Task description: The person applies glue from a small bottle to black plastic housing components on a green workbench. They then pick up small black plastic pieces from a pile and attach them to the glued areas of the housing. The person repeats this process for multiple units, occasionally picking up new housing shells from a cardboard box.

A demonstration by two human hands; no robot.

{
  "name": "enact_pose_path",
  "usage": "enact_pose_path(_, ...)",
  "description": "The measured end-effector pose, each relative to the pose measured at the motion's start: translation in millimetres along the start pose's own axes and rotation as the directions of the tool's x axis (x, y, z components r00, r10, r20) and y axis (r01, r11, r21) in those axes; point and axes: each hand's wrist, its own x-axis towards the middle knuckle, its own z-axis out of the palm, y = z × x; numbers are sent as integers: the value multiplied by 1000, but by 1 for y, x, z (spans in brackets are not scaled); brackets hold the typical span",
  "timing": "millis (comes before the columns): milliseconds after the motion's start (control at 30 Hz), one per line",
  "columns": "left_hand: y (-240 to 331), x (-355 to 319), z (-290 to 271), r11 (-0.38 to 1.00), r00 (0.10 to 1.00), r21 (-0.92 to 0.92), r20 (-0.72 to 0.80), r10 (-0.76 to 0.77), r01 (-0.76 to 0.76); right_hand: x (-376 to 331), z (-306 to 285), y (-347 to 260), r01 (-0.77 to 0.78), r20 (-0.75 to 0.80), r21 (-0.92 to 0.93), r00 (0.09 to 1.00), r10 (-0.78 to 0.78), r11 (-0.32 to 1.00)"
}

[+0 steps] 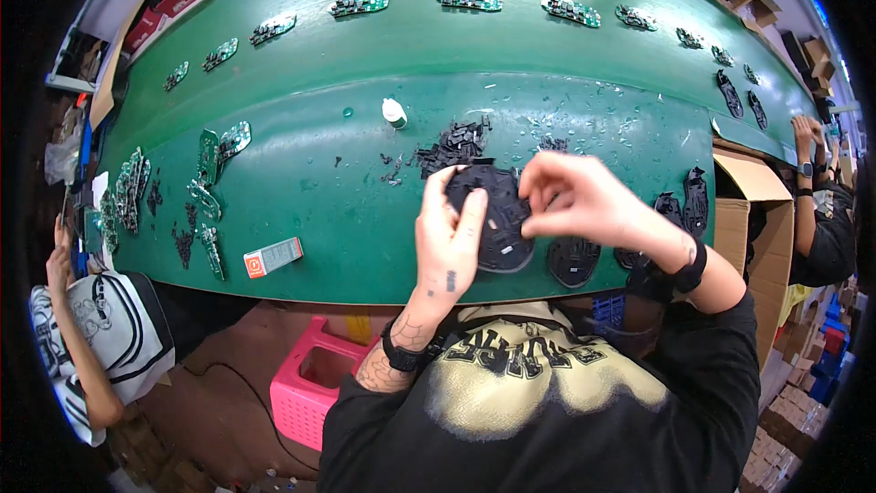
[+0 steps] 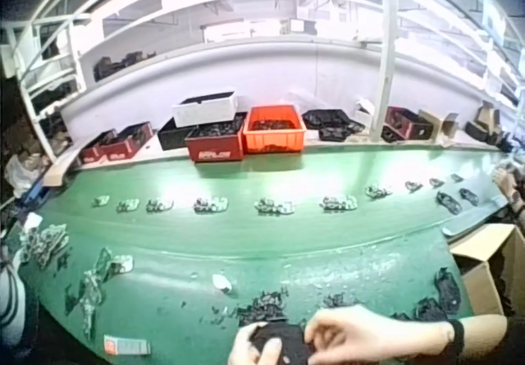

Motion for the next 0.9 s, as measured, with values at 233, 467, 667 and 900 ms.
enact_pose_path(233, -4, 6, -41, 997, 987, -46, -152, 48, -55, 32, -33, 33, 411, 139, -655, 890, -434, 634)
enact_pose_path(467, -10, -5, -49, 999, 986, -44, -165, 9, -16, 41, -20, 39, 479, 252, -686, 862, -439, 548)
enact_pose_path(667, -5, 0, -41, 998, 999, -55, -30, -16, 15, 40, -11, 33, 444, 245, -767, 870, -428, 464)
enact_pose_path(900, 15, 1, -26, 997, 997, 47, 59, -59, 56, 28, -21, 8, 238, -39, -423, 959, -280, 874)
